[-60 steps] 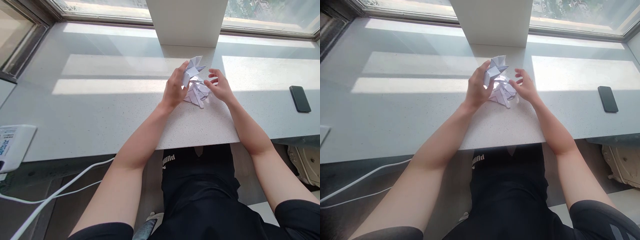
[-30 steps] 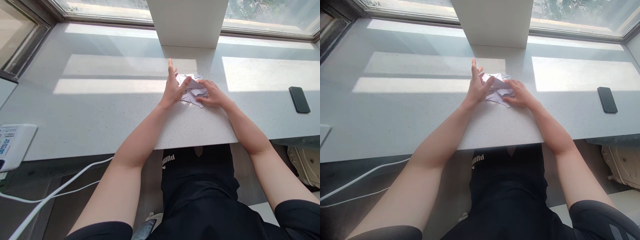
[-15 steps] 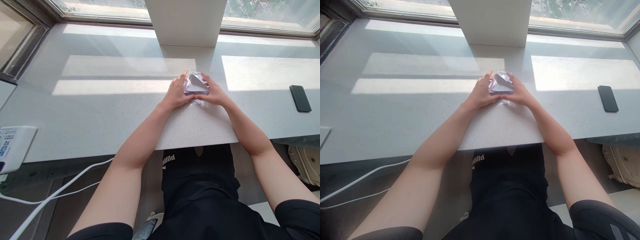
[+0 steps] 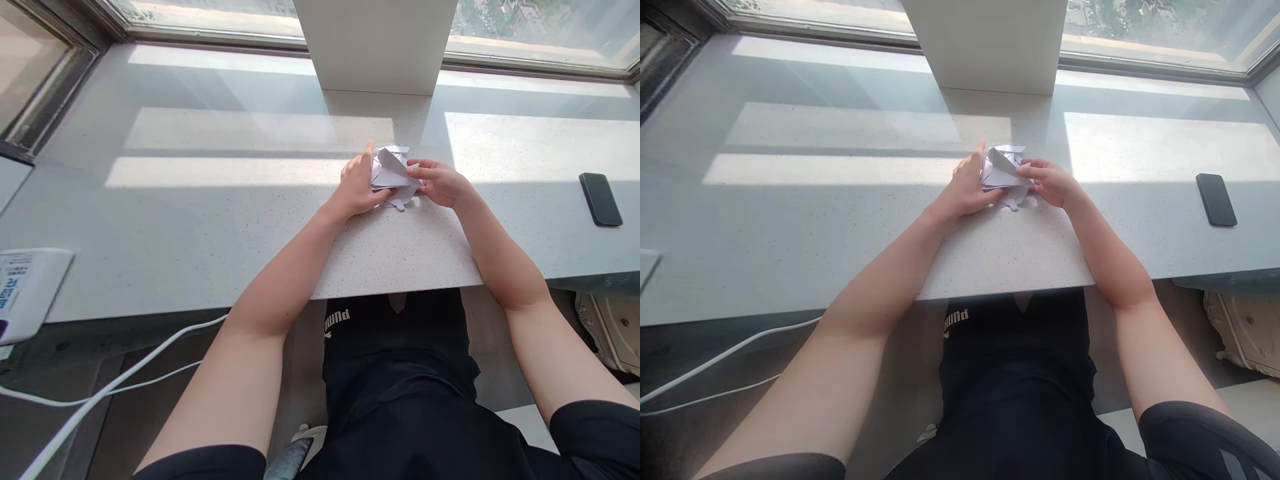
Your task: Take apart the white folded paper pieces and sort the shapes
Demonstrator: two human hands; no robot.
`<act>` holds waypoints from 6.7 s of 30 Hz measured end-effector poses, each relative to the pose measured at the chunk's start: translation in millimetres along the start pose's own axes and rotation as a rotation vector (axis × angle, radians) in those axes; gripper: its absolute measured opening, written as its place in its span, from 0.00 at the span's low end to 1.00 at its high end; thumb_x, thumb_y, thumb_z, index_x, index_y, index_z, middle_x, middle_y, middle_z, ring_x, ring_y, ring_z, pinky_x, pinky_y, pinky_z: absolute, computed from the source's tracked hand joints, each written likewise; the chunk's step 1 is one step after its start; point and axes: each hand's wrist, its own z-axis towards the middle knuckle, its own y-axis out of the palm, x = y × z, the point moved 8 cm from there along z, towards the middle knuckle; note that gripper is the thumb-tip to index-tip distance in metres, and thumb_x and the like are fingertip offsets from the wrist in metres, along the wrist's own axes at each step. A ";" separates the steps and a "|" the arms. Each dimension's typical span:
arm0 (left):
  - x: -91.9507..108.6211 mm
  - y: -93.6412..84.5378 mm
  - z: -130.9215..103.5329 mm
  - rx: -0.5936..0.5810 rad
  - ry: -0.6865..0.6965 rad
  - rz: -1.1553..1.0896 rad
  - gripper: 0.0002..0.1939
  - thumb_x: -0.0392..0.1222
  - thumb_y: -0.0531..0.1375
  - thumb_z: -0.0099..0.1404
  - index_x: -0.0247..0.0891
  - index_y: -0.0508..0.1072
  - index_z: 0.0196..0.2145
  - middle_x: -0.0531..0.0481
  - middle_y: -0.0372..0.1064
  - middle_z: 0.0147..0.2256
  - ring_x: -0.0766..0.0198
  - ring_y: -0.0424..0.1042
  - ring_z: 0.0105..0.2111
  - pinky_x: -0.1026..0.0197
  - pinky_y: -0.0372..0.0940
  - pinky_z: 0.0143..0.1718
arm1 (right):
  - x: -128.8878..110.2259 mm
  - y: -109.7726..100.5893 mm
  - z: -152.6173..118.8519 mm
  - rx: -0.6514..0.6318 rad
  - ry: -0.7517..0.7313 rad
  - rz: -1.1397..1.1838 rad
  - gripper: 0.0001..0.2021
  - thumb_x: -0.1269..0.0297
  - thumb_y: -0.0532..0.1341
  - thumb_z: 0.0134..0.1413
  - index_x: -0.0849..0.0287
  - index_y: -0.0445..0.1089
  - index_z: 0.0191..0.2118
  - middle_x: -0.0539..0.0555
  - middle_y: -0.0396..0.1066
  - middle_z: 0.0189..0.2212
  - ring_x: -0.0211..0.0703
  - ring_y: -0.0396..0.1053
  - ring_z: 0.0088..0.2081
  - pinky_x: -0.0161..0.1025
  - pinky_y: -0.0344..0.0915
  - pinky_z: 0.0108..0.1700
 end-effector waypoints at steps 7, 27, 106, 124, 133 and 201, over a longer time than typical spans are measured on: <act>16.9 -3.1 -1.9 0.034 0.049 -0.116 0.65 0.64 0.79 0.70 0.46 0.55 0.93 0.34 0.82 0.74 0.27 0.77 0.76 0.23 0.69 0.80 | -11.2 14.6 -8.4 -0.112 -0.063 -0.004 0.35 0.39 0.93 0.48 0.46 0.84 0.54 0.55 0.86 0.52 0.59 0.83 0.60 0.53 0.87 0.57; 43.5 -13.9 -6.1 0.070 0.005 -0.007 0.81 0.97 0.65 0.68 0.44 0.39 0.95 0.35 0.73 0.79 0.35 0.67 0.82 0.24 0.63 0.84 | -29.5 -1.5 -6.3 0.232 -0.332 -0.454 0.47 0.12 0.70 0.64 0.39 0.76 0.74 0.58 0.80 0.76 0.72 0.73 0.81 0.69 0.79 0.77; -35.3 -63.3 3.3 0.087 -0.273 0.448 0.56 0.85 0.49 0.83 0.36 0.76 0.82 0.32 0.63 0.89 0.31 0.52 0.92 0.20 0.36 0.92 | -28.3 -21.2 13.5 0.285 -0.463 -1.013 0.43 0.27 0.47 0.90 0.46 0.70 0.89 0.65 0.78 0.81 0.73 0.73 0.83 0.68 0.74 0.83; -45.5 -135.5 -6.6 0.305 -0.320 0.479 0.53 0.81 0.52 0.79 0.32 0.78 0.77 0.32 0.65 0.87 0.34 0.53 0.92 0.22 0.29 0.95 | -16.9 -68.5 20.2 0.354 -0.317 -1.206 0.32 0.44 0.57 0.87 0.52 0.72 0.83 0.70 0.67 0.87 0.84 0.57 0.90 0.84 0.55 0.91; -18.9 -37.7 5.7 -0.014 -0.129 0.358 0.31 0.57 0.62 0.84 0.39 0.81 0.75 0.30 0.71 0.83 0.29 0.66 0.87 0.26 0.57 0.92 | -5.3 -63.3 21.9 0.291 -0.206 -1.295 0.42 0.35 0.60 0.84 0.56 0.68 0.88 0.74 0.57 0.92 0.85 0.48 0.94 0.83 0.42 0.94; 37.7 13.4 -13.4 -0.225 0.021 0.292 0.39 0.64 0.60 0.87 0.41 0.75 0.84 0.32 0.64 0.88 0.29 0.55 0.92 0.27 0.48 0.95 | -4.2 -65.6 26.8 0.317 -0.223 -1.256 0.39 0.34 0.57 0.86 0.55 0.72 0.84 0.74 0.60 0.91 0.82 0.48 0.94 0.84 0.42 0.94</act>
